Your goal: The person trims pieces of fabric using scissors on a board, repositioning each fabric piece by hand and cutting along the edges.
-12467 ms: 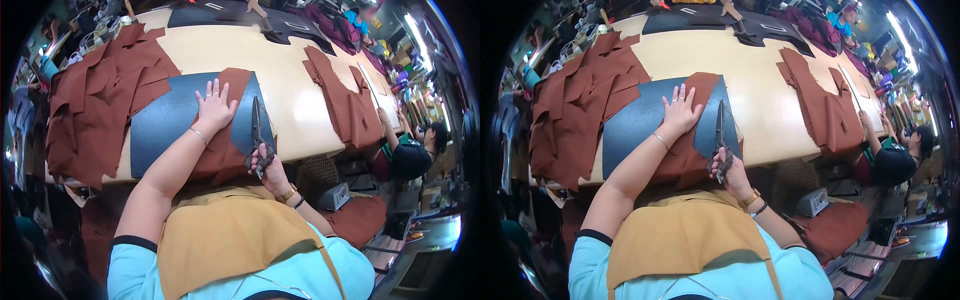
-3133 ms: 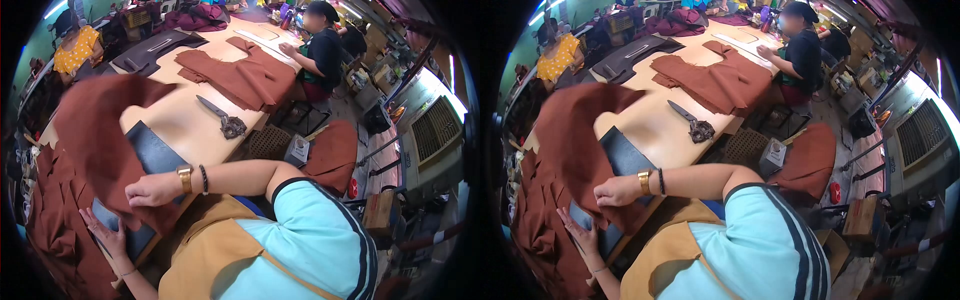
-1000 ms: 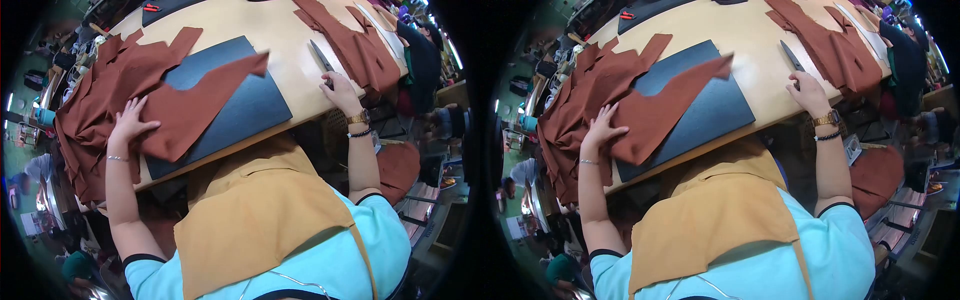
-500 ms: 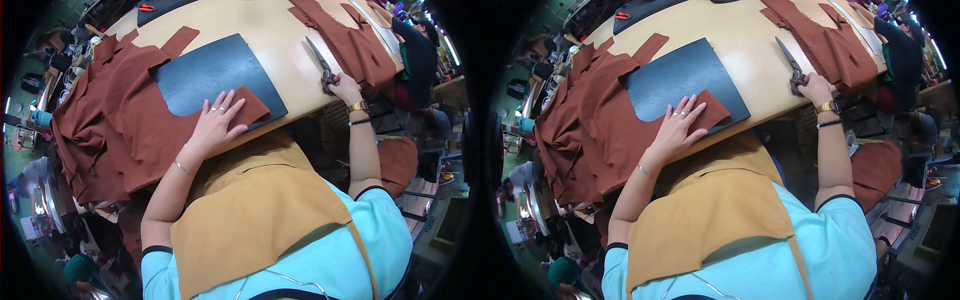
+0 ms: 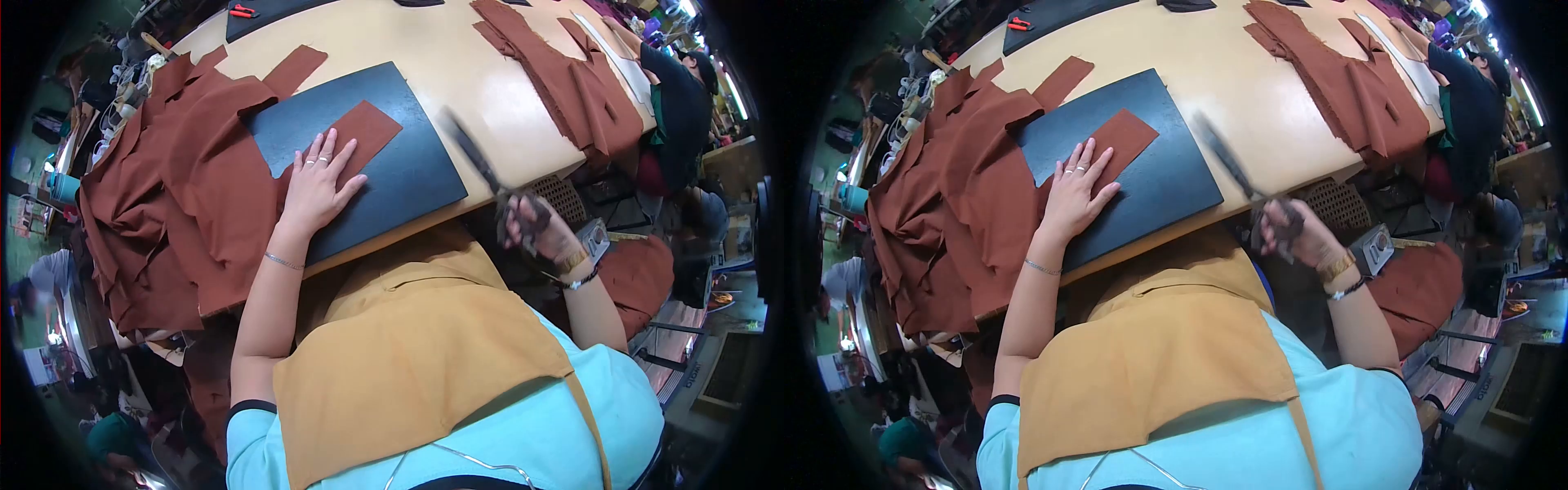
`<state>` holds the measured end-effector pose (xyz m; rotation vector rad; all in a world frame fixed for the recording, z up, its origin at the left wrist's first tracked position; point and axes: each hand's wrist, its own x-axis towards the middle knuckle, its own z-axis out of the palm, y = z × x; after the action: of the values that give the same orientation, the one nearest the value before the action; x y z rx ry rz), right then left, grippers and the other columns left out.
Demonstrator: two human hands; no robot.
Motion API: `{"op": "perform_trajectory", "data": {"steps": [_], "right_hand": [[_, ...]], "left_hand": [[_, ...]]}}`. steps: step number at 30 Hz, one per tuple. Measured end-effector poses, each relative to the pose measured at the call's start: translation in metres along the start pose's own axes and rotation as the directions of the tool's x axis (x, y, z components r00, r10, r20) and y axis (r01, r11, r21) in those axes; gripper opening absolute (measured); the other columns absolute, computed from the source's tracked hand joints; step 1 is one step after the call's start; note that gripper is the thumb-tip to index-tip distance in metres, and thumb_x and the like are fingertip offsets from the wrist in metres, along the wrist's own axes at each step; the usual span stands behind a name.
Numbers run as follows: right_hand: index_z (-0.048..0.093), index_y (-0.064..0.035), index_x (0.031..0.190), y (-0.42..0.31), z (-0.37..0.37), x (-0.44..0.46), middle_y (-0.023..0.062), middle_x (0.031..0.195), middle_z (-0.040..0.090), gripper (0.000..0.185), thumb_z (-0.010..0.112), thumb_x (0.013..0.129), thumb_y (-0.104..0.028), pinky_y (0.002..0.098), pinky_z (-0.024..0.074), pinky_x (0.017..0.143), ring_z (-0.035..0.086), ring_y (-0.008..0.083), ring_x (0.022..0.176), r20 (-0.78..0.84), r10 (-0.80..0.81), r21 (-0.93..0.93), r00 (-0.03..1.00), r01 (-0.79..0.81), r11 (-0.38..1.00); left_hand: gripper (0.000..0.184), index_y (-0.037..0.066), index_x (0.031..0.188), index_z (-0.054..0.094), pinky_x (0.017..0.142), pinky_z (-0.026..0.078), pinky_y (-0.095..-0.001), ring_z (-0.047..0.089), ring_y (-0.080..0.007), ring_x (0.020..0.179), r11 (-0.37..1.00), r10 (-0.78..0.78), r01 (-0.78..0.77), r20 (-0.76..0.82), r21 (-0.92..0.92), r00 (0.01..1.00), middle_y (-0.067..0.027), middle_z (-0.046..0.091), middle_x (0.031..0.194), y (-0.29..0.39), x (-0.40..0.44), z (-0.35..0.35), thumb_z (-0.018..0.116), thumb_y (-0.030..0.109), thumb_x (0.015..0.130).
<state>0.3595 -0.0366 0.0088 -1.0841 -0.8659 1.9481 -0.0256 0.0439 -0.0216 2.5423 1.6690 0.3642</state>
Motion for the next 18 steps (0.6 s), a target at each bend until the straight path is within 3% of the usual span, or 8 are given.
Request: {"op": "perform_trajectory", "data": {"steps": [1, 2, 5, 10, 13, 18], "right_hand": [[0.055, -0.0034, 0.091, 0.009, 0.006, -0.006, 0.005, 0.072, 0.059, 0.031, 0.061, 0.093, -0.034, 0.0313, 0.054, 0.062, 0.06, 0.0152, 0.061, 0.06, 0.06, 0.009, 0.996, -0.06, 0.998], [0.055, -0.0034, 0.092, 0.01, 0.014, -0.011, 0.0049, 0.074, 0.058, 0.034, 0.062, 0.092, -0.036, 0.0316, 0.0541, 0.063, 0.06, 0.0146, 0.063, 0.055, 0.148, -0.109, 0.987, -0.142, 0.984], [0.054, -0.0044, 0.091, 0.023, 0.026, -0.008, 0.004, 0.077, 0.058, 0.034, 0.064, 0.09, -0.037, 0.0291, 0.0523, 0.065, 0.06, 0.014, 0.069, 0.177, 0.24, -0.099, 0.955, -0.225, 0.969], [0.055, -0.0069, 0.091, 0.043, 0.03, 0.008, 0.0046, 0.082, 0.059, 0.036, 0.061, 0.091, -0.043, 0.0327, 0.0518, 0.069, 0.06, 0.0167, 0.072, 0.193, 0.185, 0.114, 0.964, -0.21, 0.971], [0.055, -0.0071, 0.089, 0.046, 0.036, 0.018, 0.0043, 0.079, 0.059, 0.034, 0.059, 0.093, -0.041, 0.0319, 0.0519, 0.067, 0.06, 0.016, 0.07, 0.159, 0.157, 0.155, 0.975, -0.182, 0.971], [0.057, -0.0055, 0.086, 0.037, 0.05, 0.026, 0.0024, 0.075, 0.058, 0.034, 0.065, 0.089, -0.039, 0.0255, 0.0523, 0.062, 0.058, 0.0095, 0.065, 0.086, 0.119, -0.059, 0.989, -0.114, 0.992]], "left_hand": [[0.053, 0.021, 0.145, 0.038, 0.112, 0.017, -0.0566, 0.023, -0.0317, 0.142, 1.0, -0.003, 0.003, 0.008, 0.01, 1.0, -0.012, 0.027, 0.154, 0.0, 0.0, -0.001, 0.045, 0.043, 0.096], [0.052, 0.022, 0.144, 0.039, 0.112, 0.017, -0.0565, 0.023, -0.0315, 0.142, 1.0, 0.002, -0.002, 0.013, -0.004, 1.0, -0.0117, 0.028, 0.153, -0.001, 0.0, 0.0, 0.044, 0.042, 0.096], [0.049, 0.022, 0.143, 0.041, 0.113, 0.018, -0.056, 0.024, -0.0313, 0.142, 0.998, 0.026, -0.024, 0.023, -0.061, 0.999, -0.0114, 0.03, 0.153, -0.004, -0.001, 0.0, 0.044, 0.04, 0.097], [0.045, 0.023, 0.139, 0.046, 0.113, 0.02, -0.0548, 0.027, -0.0311, 0.141, 0.985, 0.082, -0.077, 0.027, -0.152, 0.996, -0.0106, 0.033, 0.151, -0.004, -0.007, -0.004, 0.043, 0.036, 0.097], [0.046, 0.024, 0.138, 0.048, 0.113, 0.019, -0.0546, 0.027, -0.0302, 0.141, 0.991, 0.102, -0.099, 0.036, -0.086, 0.994, -0.0101, 0.033, 0.151, 0.0, -0.015, -0.008, 0.046, 0.041, 0.095], [0.054, 0.025, 0.139, 0.047, 0.114, 0.018, -0.0539, 0.023, -0.0294, 0.142, 0.99, 0.12, -0.114, 0.07, -0.087, 0.99, -0.008, 0.029, 0.153, 0.006, -0.024, -0.016, 0.05, 0.048, 0.091]]}}
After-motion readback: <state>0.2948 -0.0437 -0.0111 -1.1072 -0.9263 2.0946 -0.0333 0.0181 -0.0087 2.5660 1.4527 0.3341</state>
